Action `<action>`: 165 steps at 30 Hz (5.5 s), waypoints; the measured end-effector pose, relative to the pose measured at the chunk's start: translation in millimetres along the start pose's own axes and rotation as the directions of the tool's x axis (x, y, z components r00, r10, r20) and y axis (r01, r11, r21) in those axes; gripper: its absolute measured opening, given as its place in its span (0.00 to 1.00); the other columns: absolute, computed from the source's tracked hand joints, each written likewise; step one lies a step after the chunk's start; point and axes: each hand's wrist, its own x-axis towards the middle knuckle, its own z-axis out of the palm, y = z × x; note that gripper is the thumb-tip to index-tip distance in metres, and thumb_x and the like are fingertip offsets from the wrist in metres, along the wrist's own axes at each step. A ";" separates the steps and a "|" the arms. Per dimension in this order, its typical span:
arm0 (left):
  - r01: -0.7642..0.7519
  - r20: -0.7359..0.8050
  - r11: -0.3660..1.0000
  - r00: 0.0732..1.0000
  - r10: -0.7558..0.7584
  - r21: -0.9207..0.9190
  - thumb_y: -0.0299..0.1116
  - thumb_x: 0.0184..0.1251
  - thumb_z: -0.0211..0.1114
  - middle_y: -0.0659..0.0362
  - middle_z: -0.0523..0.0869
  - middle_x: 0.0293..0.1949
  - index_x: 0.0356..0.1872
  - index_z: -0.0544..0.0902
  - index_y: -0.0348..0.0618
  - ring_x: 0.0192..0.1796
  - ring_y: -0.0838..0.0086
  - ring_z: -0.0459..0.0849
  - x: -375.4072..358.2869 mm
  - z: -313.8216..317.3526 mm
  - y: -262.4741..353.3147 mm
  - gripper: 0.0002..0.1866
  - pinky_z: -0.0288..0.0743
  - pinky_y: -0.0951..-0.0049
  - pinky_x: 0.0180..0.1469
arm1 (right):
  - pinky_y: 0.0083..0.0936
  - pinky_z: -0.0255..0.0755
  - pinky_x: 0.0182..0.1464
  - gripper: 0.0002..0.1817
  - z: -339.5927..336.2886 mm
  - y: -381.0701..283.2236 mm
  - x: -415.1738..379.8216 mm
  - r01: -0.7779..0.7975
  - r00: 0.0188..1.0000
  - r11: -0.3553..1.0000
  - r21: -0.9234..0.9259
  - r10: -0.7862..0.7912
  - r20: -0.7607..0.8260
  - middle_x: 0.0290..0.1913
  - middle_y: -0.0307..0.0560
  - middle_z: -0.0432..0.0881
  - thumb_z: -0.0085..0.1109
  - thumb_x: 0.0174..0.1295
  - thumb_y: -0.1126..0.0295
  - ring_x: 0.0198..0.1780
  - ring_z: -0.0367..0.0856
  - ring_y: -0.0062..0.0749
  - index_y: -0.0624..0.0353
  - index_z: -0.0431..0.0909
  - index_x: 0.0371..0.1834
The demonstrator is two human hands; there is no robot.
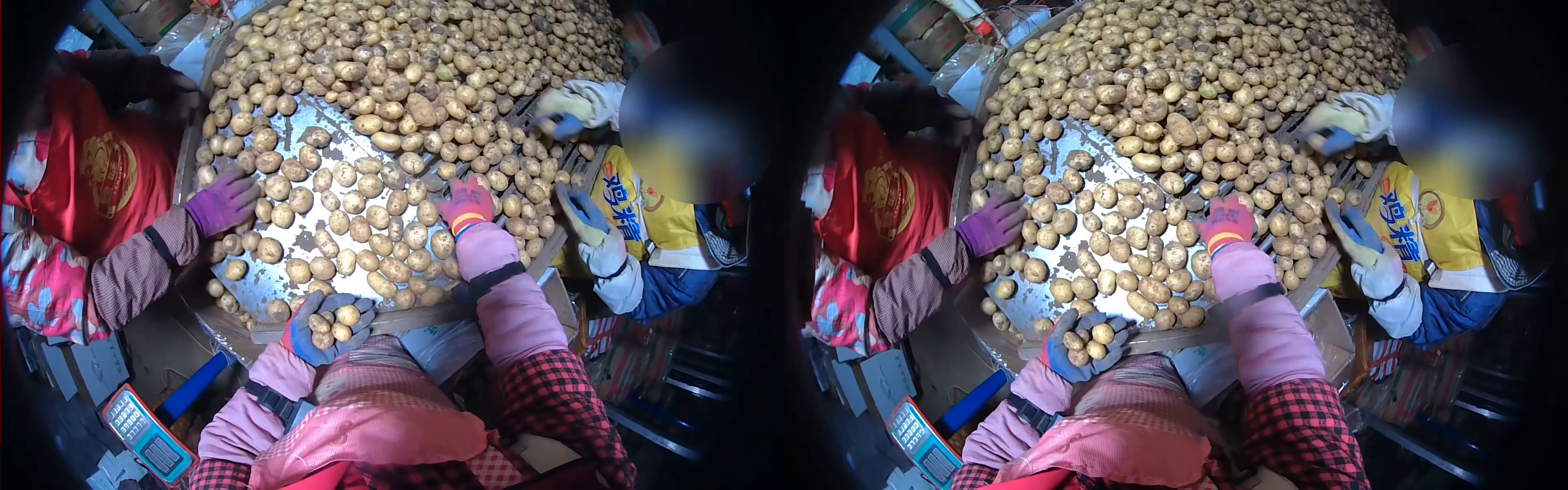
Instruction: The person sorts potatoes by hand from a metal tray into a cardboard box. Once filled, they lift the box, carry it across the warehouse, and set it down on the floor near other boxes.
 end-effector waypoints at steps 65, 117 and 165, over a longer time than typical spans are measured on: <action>-0.513 0.565 -0.858 0.711 -0.419 0.009 0.45 0.61 0.60 0.42 0.66 0.66 0.66 0.65 0.33 0.69 0.41 0.59 9.0 64.9 -146.2 0.36 0.51 0.49 0.71 | 0.23 0.76 0.48 0.19 134.8 -46.1 -301.9 0.489 0.842 -0.480 0.729 0.479 -0.249 0.47 0.37 0.79 0.55 0.68 0.56 0.44 0.78 0.26 0.46 0.71 0.61; -0.292 0.345 -0.184 0.786 0.512 0.939 0.28 0.70 0.55 0.54 0.83 0.52 0.56 0.77 0.32 0.55 0.72 0.79 -59.5 -19.2 5.1 0.17 0.68 0.73 0.60 | 0.21 0.74 0.30 0.33 48.6 128.2 -140.1 -0.158 0.978 0.020 0.987 -0.133 0.160 0.39 0.45 0.82 0.57 0.62 0.41 0.30 0.80 0.24 0.61 0.76 0.56; -0.454 0.694 -0.876 0.684 -0.225 0.164 0.30 0.60 0.64 0.46 0.74 0.62 0.61 0.74 0.39 0.67 0.52 0.68 84.0 29.2 -19.6 0.25 0.59 0.58 0.69 | 0.23 0.73 0.38 0.24 92.0 190.8 -475.5 0.332 0.518 -0.155 0.930 0.854 -0.043 0.43 0.44 0.81 0.53 0.66 0.54 0.40 0.79 0.28 0.56 0.71 0.60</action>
